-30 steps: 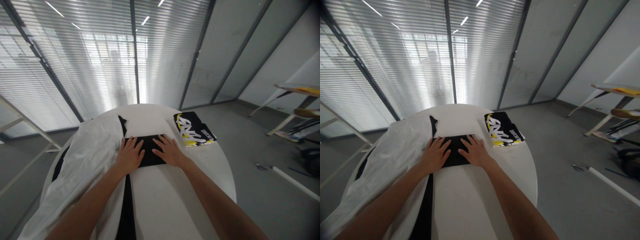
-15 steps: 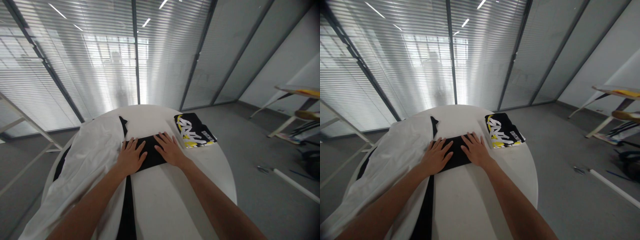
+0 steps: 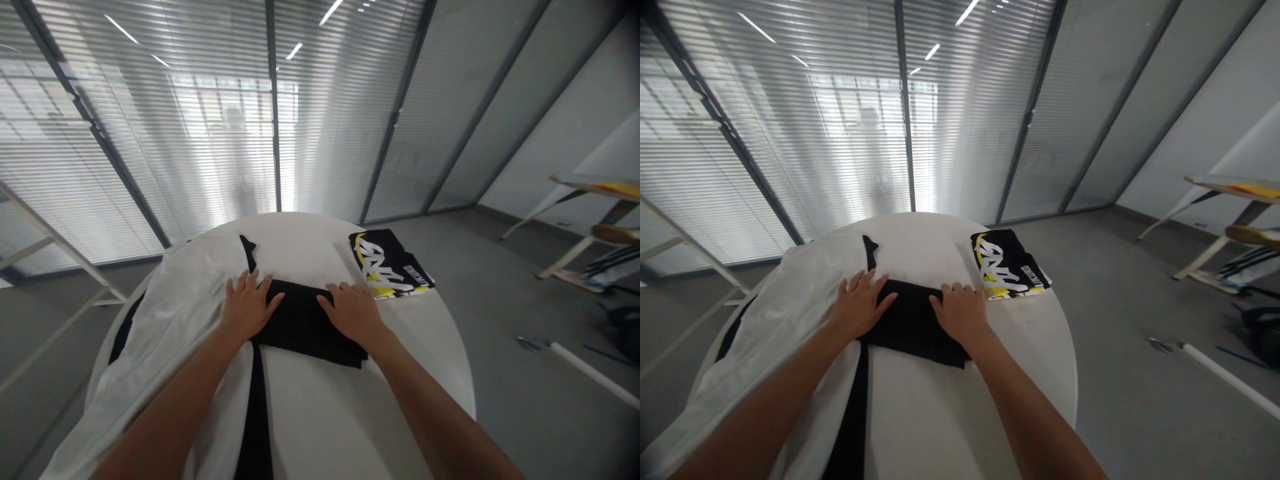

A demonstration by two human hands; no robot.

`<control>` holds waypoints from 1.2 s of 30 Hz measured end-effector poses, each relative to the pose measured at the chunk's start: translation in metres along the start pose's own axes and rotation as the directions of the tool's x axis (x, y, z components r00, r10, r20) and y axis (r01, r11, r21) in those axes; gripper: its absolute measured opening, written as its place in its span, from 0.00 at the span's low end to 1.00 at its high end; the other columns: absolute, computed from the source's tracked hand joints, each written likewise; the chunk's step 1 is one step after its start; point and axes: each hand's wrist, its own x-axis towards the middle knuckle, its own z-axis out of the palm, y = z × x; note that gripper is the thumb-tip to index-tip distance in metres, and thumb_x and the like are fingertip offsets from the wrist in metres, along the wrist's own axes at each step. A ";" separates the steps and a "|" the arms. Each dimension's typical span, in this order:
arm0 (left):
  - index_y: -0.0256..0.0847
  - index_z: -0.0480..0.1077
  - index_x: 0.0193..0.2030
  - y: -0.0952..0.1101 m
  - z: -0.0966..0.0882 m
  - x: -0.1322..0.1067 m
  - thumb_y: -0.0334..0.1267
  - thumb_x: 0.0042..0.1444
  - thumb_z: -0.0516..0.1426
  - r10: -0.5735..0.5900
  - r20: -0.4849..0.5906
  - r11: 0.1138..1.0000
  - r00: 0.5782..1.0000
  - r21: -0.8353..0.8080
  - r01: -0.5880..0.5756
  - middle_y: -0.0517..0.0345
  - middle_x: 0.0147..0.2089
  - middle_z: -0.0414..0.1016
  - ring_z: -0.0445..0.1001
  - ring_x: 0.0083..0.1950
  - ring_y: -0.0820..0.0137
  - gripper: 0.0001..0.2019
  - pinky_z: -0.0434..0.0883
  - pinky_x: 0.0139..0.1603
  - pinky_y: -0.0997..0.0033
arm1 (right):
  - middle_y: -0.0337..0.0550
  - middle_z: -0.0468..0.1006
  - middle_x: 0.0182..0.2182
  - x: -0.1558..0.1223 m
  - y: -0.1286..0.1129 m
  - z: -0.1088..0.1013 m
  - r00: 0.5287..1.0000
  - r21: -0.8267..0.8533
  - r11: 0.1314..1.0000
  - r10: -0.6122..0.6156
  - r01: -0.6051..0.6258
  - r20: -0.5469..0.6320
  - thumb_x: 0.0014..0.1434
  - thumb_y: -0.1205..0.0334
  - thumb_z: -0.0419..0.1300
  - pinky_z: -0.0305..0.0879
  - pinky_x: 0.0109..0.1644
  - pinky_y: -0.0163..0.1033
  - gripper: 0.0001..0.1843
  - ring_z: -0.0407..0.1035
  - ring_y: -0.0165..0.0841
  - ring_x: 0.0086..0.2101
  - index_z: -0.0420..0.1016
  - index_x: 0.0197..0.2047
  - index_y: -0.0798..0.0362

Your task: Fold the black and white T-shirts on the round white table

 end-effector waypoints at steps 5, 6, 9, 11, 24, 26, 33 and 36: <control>0.44 0.65 0.62 0.000 -0.003 0.001 0.55 0.65 0.42 -0.045 0.035 0.998 0.998 -0.043 0.047 0.43 0.59 0.70 0.63 0.63 0.51 0.27 0.55 0.61 0.42 | 0.54 0.73 0.50 0.007 0.003 0.005 0.999 0.030 0.999 -0.035 0.035 0.006 0.64 0.42 0.48 0.57 0.53 0.51 0.27 0.65 0.47 0.52 0.71 0.56 0.50; 0.45 0.65 0.62 0.000 -0.003 0.001 0.55 0.65 0.42 -0.048 0.043 0.997 0.998 -0.053 0.051 0.44 0.57 0.71 0.64 0.61 0.51 0.27 0.56 0.60 0.43 | 0.54 0.74 0.50 0.009 0.004 0.006 0.998 0.033 0.998 -0.052 0.052 0.024 0.64 0.42 0.48 0.58 0.53 0.51 0.27 0.65 0.47 0.51 0.72 0.56 0.49; 0.45 0.66 0.60 -0.002 -0.005 0.002 0.52 0.66 0.40 -0.075 0.048 0.996 0.996 -0.052 0.077 0.45 0.54 0.73 0.66 0.58 0.52 0.25 0.56 0.59 0.43 | 0.53 0.75 0.47 0.010 0.007 0.006 0.995 0.027 0.998 -0.057 0.055 0.080 0.62 0.41 0.50 0.59 0.51 0.52 0.27 0.67 0.48 0.49 0.75 0.51 0.51; 0.45 0.68 0.58 -0.006 -0.006 0.004 0.50 0.66 0.40 -0.107 0.028 0.994 0.994 -0.030 0.108 0.45 0.53 0.74 0.67 0.57 0.51 0.24 0.56 0.58 0.42 | 0.53 0.76 0.45 0.009 0.010 0.005 0.991 0.048 0.997 -0.064 0.059 0.117 0.60 0.41 0.53 0.60 0.49 0.50 0.26 0.69 0.48 0.47 0.75 0.50 0.52; 0.42 0.70 0.55 -0.034 0.003 0.000 0.43 0.61 0.48 -0.208 0.023 0.973 0.978 0.104 0.205 0.42 0.53 0.71 0.67 0.55 0.52 0.19 0.53 0.58 0.47 | 0.41 0.79 0.35 -0.001 0.016 -0.054 0.987 0.257 0.960 -0.138 0.111 0.086 0.63 0.53 0.54 0.60 0.38 0.38 0.11 0.73 0.38 0.37 0.73 0.44 0.46; 0.41 0.70 0.54 -0.034 0.004 0.000 0.43 0.61 0.48 -0.215 0.013 0.972 0.977 0.101 0.212 0.41 0.52 0.71 0.67 0.55 0.51 0.19 0.53 0.57 0.46 | 0.40 0.79 0.35 0.003 0.023 -0.070 0.992 0.295 0.948 -0.127 0.122 0.000 0.63 0.53 0.54 0.61 0.40 0.39 0.11 0.73 0.38 0.37 0.74 0.44 0.46; 0.41 0.70 0.55 -0.034 0.004 0.000 0.42 0.61 0.47 -0.220 -0.012 0.970 0.975 0.100 0.220 0.42 0.52 0.71 0.67 0.54 0.52 0.19 0.52 0.58 0.47 | 0.44 0.80 0.39 0.052 0.103 -0.103 0.950 0.599 0.801 0.189 -0.002 -0.249 0.57 0.52 0.61 0.66 0.43 0.40 0.17 0.74 0.36 0.38 0.75 0.47 0.50; 0.41 0.70 0.55 -0.034 0.003 0.000 0.41 0.60 0.48 -0.228 0.003 0.969 0.974 0.095 0.227 0.42 0.52 0.71 0.67 0.55 0.52 0.20 0.52 0.58 0.46 | 0.53 0.80 0.39 0.076 0.155 -0.086 0.889 0.635 0.747 0.411 -0.200 -0.203 0.57 0.50 0.59 0.68 0.39 0.41 0.22 0.75 0.38 0.35 0.75 0.50 0.54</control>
